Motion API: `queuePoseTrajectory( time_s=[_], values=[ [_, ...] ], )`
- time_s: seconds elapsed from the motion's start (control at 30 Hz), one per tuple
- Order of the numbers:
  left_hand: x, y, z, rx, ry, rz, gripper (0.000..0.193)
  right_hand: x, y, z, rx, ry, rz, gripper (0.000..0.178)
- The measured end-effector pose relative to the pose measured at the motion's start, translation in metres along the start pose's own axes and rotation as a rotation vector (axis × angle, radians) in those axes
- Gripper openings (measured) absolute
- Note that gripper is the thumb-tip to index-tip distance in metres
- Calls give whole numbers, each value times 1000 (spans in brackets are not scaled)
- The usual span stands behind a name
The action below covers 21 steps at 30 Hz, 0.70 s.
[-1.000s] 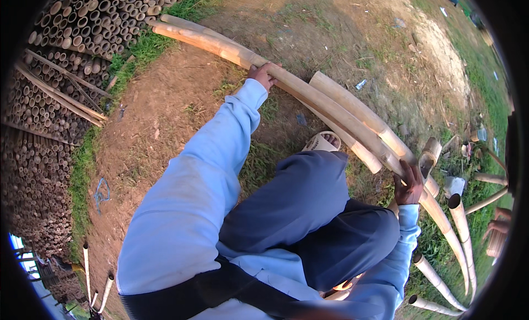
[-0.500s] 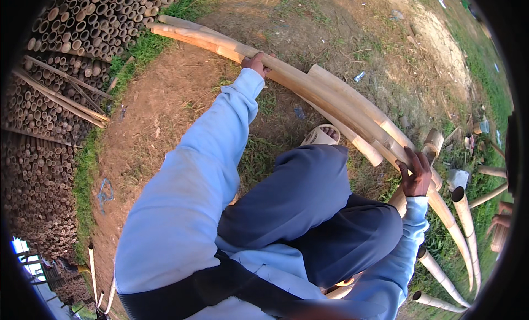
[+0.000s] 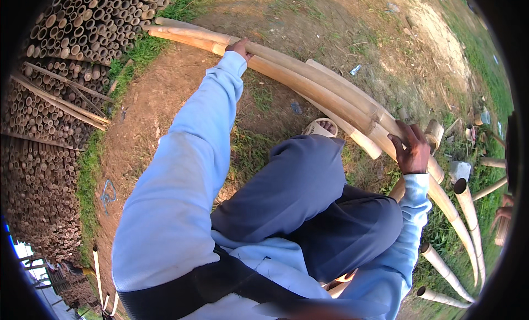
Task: The person sits on the ground and uses a hand saw to cut bamboo poles into shorter sections. They repeatedly position the bamboo on a makeshift stand, saw through it, and then move the cut pieces aside.
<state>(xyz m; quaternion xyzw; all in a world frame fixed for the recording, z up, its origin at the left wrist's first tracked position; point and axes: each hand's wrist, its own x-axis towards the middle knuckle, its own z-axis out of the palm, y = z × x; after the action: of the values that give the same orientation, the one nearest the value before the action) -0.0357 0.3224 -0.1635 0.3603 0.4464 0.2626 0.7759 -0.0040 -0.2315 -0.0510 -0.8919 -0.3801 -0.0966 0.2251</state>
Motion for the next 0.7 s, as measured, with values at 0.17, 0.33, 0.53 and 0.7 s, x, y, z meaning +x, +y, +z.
queuePoseTrajectory(
  time_s=[0.17,0.33,0.53,0.7],
  values=[
    [2,14,2,23,18,25,51,15,-13,-6,-28,35,-49,42],
    [19,29,4,114,6,44,52,31,-19,-12,-22,2,-18,39],
    [47,33,-6,251,-21,42,47,35,-22,-9,-16,-40,-18,37],
    [29,19,14,225,70,48,49,25,-12,-24,-39,-23,13,38]
  ],
)
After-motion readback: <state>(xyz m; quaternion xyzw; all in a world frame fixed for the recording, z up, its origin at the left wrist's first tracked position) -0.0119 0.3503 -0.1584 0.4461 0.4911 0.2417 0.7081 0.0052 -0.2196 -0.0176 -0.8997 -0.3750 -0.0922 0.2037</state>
